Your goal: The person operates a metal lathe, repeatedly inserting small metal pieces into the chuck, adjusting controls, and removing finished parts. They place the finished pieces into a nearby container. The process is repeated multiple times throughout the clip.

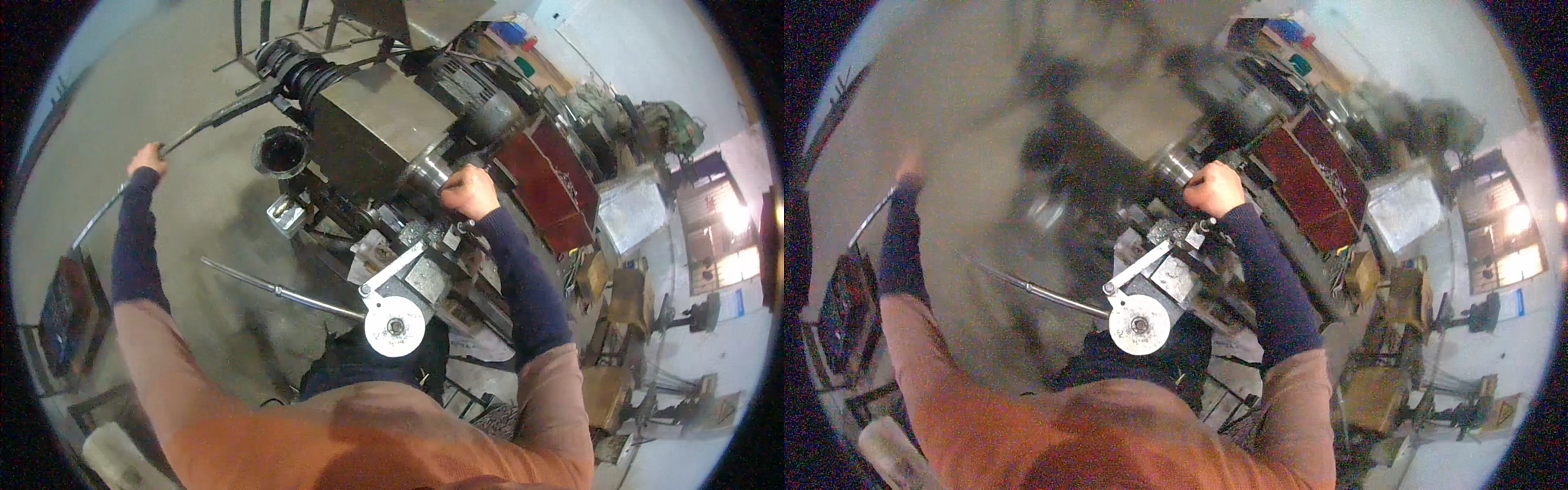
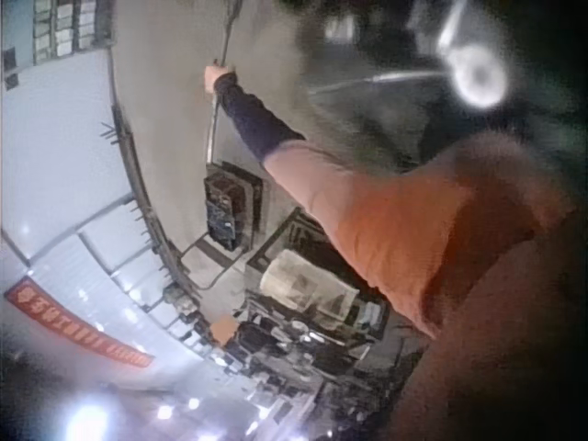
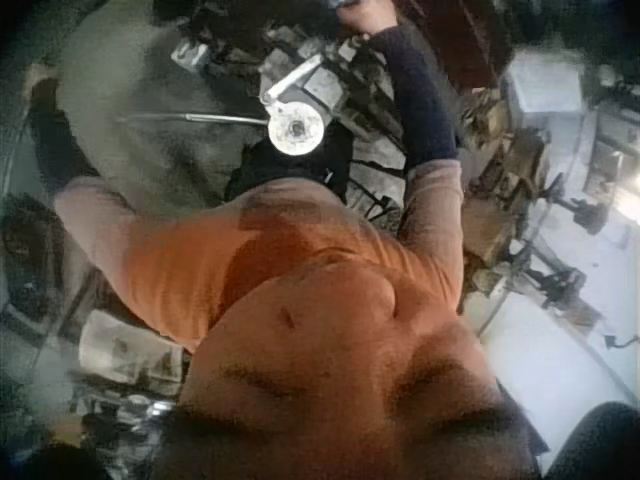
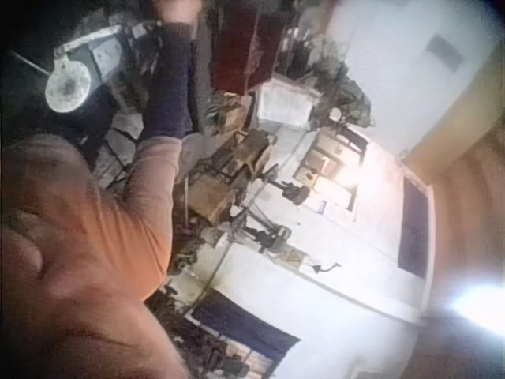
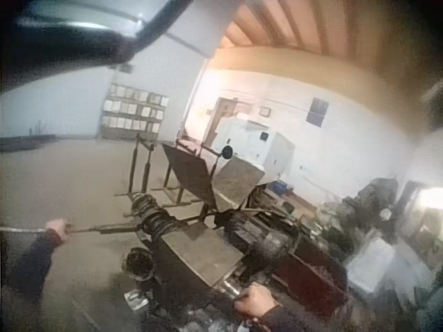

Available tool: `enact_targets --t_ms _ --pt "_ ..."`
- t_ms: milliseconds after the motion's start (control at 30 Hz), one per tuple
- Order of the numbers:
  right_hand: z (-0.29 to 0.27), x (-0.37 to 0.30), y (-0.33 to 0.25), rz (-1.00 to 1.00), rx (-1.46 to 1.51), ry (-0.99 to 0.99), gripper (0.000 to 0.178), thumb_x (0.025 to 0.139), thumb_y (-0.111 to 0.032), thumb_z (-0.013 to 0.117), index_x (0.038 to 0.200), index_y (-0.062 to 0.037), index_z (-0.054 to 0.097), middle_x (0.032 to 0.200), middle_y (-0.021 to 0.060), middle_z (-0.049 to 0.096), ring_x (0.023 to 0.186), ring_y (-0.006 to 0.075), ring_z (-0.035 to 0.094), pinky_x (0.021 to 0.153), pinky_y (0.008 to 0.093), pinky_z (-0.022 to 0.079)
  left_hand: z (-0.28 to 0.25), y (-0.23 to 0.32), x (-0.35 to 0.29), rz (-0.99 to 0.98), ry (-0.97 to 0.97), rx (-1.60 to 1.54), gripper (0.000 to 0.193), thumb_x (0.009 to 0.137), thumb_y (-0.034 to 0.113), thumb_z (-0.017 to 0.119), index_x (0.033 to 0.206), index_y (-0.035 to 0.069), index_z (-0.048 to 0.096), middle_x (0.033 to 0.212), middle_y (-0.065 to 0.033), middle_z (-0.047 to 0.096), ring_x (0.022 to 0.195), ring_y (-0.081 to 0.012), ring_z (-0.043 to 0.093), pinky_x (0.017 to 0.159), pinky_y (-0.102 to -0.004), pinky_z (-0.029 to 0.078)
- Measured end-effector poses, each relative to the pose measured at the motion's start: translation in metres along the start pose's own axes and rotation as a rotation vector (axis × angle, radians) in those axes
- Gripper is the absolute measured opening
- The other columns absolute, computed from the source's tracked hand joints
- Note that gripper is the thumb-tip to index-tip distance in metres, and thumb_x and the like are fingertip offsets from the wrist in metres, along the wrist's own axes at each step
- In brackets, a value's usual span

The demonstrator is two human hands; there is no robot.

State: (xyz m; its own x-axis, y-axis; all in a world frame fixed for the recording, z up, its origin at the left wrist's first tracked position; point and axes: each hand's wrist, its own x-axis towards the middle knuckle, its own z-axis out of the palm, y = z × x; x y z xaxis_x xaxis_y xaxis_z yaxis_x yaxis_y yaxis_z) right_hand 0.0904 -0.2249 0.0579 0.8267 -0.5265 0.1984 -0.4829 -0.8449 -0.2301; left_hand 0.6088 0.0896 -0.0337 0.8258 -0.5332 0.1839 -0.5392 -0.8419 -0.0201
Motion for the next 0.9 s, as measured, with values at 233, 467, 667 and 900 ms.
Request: enact_targets --t_ms 233,467,667,900 --pt "-0.05 -0.052 0.014 -0.031 0.14 0.197 0.028 0.056 -0.011 0.058 0.083 -0.0052 0.065 0.088 0.01 0.062 0.086 0.027 0.055 0.077 0.0339 0.044 0.108 0.144 -0.07 0.392 -0.098 -0.478 0.035 0.072 0.031 0.061 0.094 0.003 0.06 0.085 -0.0172 0.062 0.082 -0.0322 0.06 0.071 -0.038 0.048" --pt "-0.099 -0.202 0.055 0.278 0.055 0.293 0.027 0.056 -0.008 0.058 0.082 -0.0048 0.065 0.084 0.0132 0.061 0.083 0.0279 0.056 0.076 0.0348 0.045 0.17 0.217 -0.092 0.677 -0.412 -0.005 0.028 0.076 0.029 0.055 0.097 0.011 0.058 0.093 -0.0126 0.062 0.092 -0.0278 0.059 0.078 -0.0399 0.047" --pt "-0.098 -0.358 0.116 0.694 -0.009 0.317 0.031 0.058 -0.01 0.054 0.086 -0.0008 0.065 0.082 0.0156 0.064 0.08 0.0277 0.061 0.075 0.0314 0.046 0.168 0.195 -0.079 0.592 -0.384 0.027 0.023 0.078 0.026 0.053 0.097 0.014 0.058 0.091 -0.01 0.063 0.089 -0.0278 0.059 0.075 -0.0422 0.047" --pt "-0.098 -0.636 0.205 1.173 -0.364 -0.045 0.039 0.067 -0.025 0.063 0.102 -0.0087 0.061 0.096 0.0164 0.062 0.09 0.0314 0.059 0.079 0.0373 0.046 0.037 0.112 -0.123 0.413 -0.42 -0.294 0.033 0.076 0.026 0.059 0.103 0.006 0.058 0.078 -0.0121 0.063 0.07 -0.0249 0.061 0.065 -0.0356 0.048"
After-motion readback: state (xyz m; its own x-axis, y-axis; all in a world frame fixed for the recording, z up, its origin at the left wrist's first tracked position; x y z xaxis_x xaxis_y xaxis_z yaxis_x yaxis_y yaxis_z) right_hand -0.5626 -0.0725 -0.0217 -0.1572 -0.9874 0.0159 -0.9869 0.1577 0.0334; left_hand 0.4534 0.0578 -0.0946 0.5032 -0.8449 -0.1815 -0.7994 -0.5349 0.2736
